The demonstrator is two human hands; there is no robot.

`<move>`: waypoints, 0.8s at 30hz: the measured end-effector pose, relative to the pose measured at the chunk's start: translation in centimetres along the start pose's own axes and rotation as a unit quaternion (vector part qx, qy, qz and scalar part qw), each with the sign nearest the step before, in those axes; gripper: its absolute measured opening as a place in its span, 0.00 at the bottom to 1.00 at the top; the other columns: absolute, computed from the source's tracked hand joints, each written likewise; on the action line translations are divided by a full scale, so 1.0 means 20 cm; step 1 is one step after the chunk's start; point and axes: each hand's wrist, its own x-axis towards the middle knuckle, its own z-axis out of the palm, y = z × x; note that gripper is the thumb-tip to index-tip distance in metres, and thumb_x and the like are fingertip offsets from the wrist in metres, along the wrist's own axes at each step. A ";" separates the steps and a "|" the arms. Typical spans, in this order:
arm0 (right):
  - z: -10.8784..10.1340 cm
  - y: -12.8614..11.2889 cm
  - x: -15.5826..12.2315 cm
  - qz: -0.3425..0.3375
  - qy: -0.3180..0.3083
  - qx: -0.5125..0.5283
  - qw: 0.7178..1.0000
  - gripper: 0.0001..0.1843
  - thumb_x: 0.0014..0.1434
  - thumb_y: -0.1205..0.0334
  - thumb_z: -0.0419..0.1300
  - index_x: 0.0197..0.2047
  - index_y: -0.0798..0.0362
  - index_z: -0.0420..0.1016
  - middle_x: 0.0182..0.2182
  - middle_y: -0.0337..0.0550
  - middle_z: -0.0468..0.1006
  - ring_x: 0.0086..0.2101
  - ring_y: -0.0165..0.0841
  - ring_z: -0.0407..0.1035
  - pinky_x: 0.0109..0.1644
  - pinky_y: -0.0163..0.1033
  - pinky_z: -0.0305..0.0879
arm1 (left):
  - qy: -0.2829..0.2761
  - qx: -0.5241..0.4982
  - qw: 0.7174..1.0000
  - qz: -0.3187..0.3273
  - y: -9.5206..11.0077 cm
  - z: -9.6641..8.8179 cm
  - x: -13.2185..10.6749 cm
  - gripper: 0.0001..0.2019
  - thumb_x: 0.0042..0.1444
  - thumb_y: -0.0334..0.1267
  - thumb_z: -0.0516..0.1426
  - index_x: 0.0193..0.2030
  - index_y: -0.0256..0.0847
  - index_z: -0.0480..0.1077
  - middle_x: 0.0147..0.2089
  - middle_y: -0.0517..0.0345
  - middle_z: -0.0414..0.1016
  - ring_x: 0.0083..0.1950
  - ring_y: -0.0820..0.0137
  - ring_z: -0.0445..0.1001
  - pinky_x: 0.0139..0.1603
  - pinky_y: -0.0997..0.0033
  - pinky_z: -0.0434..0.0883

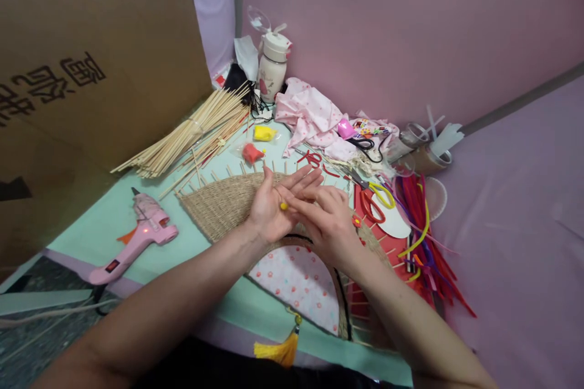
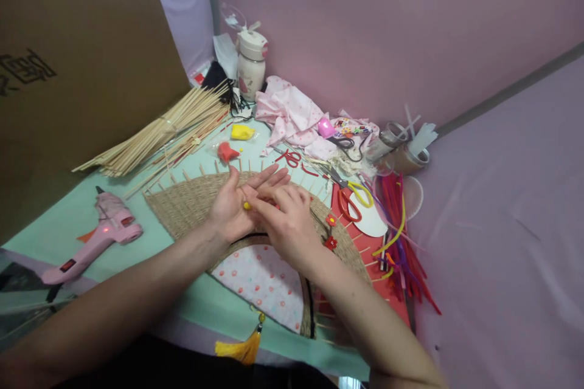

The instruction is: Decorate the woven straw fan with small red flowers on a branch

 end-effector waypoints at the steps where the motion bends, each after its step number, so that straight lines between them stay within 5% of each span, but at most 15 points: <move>1: 0.01 0.00 0.01 -0.004 -0.001 -0.001 1.000 0.14 0.67 0.55 0.53 0.51 0.44 0.77 0.43 0.43 0.79 0.44 0.38 0.67 0.47 0.47 0.58 | -0.001 0.001 1.000 -0.011 0.00 0.00 -0.01 0.34 0.64 0.58 0.40 0.65 0.32 0.61 0.59 0.39 0.71 0.58 0.59 0.72 0.54 0.64 0.71; 6: 0.04 0.02 0.03 -0.046 -0.038 0.031 0.998 0.13 0.67 0.57 0.53 0.44 0.46 0.80 0.37 0.43 0.79 0.42 0.37 0.67 0.45 0.46 0.57 | -0.026 -0.006 0.997 -0.078 -0.03 0.00 -0.02 0.40 0.61 0.64 0.39 0.66 0.31 0.58 0.60 0.33 0.69 0.58 0.53 0.72 0.55 0.56 0.70; 10: -0.02 0.05 0.01 -0.008 -0.025 0.064 0.998 0.13 0.65 0.54 0.56 0.41 0.47 0.80 0.35 0.43 0.79 0.40 0.37 0.69 0.47 0.47 0.60 | -0.014 0.022 0.993 -0.117 -0.01 -0.01 -0.02 0.41 0.60 0.65 0.38 0.64 0.29 0.60 0.56 0.31 0.72 0.54 0.53 0.74 0.51 0.55 0.72; 14: -0.09 0.15 -0.03 0.093 0.077 0.084 0.989 0.08 0.62 0.55 0.61 0.39 0.48 0.78 0.33 0.43 0.79 0.36 0.36 0.71 0.44 0.45 0.65 | 0.038 0.066 0.997 0.027 0.09 -0.01 -0.04 0.37 0.60 0.64 0.42 0.58 0.33 0.68 0.50 0.38 0.77 0.53 0.58 0.76 0.52 0.61 0.73; 17: -0.06 0.25 -0.08 0.119 0.067 0.078 0.987 0.07 0.62 0.57 0.61 0.38 0.49 0.78 0.31 0.43 0.78 0.35 0.36 0.71 0.41 0.44 0.67 | 0.078 0.105 0.984 0.123 0.16 -0.03 -0.07 0.34 0.62 0.62 0.41 0.52 0.36 0.72 0.44 0.44 0.79 0.48 0.63 0.78 0.51 0.63 0.74; 24: 0.09 0.28 -0.12 0.127 -0.029 0.060 0.990 0.10 0.65 0.59 0.56 0.44 0.50 0.77 0.35 0.45 0.80 0.37 0.36 0.72 0.42 0.42 0.68 | 0.088 0.142 0.978 0.124 0.20 -0.05 -0.10 0.32 0.62 0.60 0.41 0.46 0.37 0.75 0.36 0.47 0.80 0.39 0.65 0.79 0.45 0.64 0.75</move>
